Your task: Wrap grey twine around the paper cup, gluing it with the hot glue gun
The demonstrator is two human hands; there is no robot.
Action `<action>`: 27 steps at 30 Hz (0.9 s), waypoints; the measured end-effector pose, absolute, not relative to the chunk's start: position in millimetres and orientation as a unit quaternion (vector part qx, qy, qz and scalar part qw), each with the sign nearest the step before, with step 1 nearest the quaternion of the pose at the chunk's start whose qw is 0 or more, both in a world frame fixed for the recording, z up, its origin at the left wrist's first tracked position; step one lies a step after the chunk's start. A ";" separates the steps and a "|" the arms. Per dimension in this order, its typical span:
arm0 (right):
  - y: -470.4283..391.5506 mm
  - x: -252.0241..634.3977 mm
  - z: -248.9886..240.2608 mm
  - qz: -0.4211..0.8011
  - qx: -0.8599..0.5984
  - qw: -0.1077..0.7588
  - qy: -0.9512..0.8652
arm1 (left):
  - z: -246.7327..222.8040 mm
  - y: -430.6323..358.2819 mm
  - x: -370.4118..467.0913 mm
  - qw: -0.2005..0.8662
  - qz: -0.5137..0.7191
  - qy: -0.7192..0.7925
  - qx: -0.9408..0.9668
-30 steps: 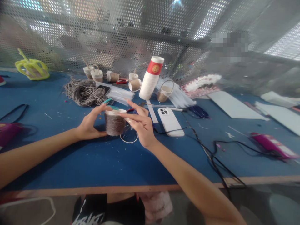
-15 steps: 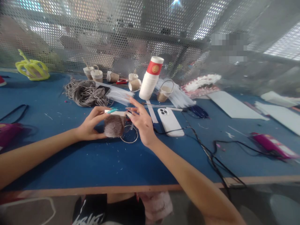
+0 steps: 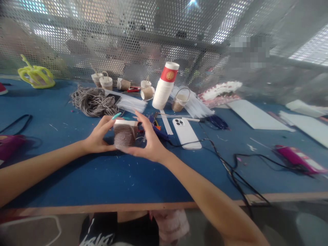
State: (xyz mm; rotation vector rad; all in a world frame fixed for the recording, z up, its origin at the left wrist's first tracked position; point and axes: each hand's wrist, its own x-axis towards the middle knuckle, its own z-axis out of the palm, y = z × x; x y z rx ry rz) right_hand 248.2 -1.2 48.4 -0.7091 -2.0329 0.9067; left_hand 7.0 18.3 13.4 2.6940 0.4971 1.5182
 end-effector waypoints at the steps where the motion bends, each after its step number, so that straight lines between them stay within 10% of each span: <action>1: -1.4 248.6 48.2 0.331 -0.267 0.369 -0.827 | 13.5 18.1 7.1 0.004 0.483 0.162 0.860; 27: -8.0 242.7 51.1 0.210 -0.257 0.334 -0.882 | 14.0 18.5 8.7 0.001 0.460 0.139 0.877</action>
